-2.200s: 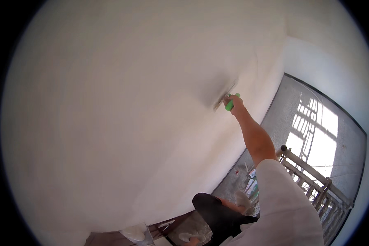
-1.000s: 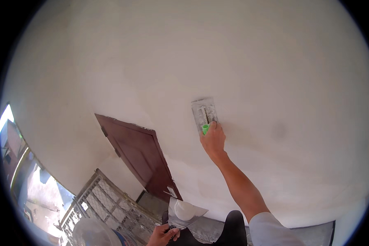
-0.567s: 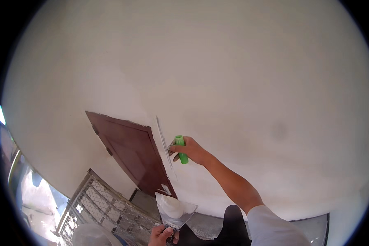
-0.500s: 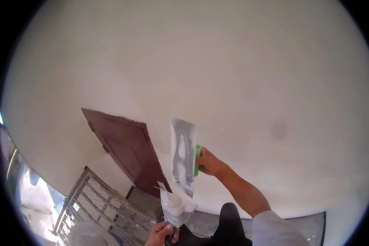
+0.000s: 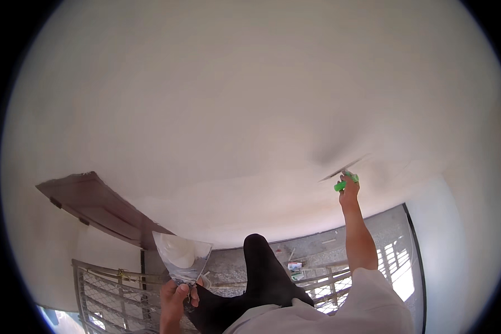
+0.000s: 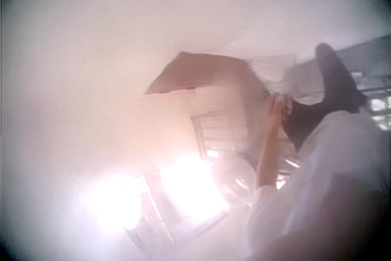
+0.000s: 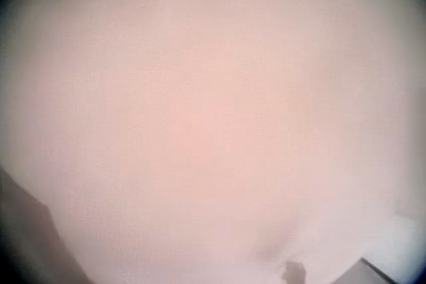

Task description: The person applies white plaster to a wall using a trowel and a putty knife. The person repeatedly transfers plaster from a bucket onto a trowel and then smooths it onto the wall surface while standing on a metal platform.

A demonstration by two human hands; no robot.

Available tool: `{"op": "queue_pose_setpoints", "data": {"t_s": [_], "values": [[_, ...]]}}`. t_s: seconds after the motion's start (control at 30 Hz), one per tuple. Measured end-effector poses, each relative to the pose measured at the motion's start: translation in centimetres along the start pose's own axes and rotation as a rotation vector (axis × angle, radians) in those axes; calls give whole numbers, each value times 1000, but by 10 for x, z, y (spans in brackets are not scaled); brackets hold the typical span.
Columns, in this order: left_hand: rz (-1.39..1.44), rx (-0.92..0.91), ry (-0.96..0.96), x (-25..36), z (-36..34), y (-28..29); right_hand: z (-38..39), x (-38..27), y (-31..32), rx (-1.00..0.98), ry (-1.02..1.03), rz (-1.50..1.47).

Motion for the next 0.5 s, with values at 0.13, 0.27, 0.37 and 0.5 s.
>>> {"op": "queue_pose_setpoints", "data": {"t_s": [0.13,0.27,0.37,0.5], "values": [[-25,50,7,-10,-1,3,-34,3,4,77,-3,-52],[-83,46,42,2,16,13,-25,16,-57,-36,58,-11],[-134,104,141,-7,18,32,16,21,-105,-174,179,101],[-111,121,168,-21,25,47,124,51,-214,-387,326,483]]}}
Point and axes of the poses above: each hand's wrist, its own z-axis away from the middle knuckle, its own y-axis out of the back of the hand, x = y × z, the point moved 7 cm from there along -z, towards the middle knuckle, and after that the axes turned 6 degrees about -z, right-handed, at the moved point
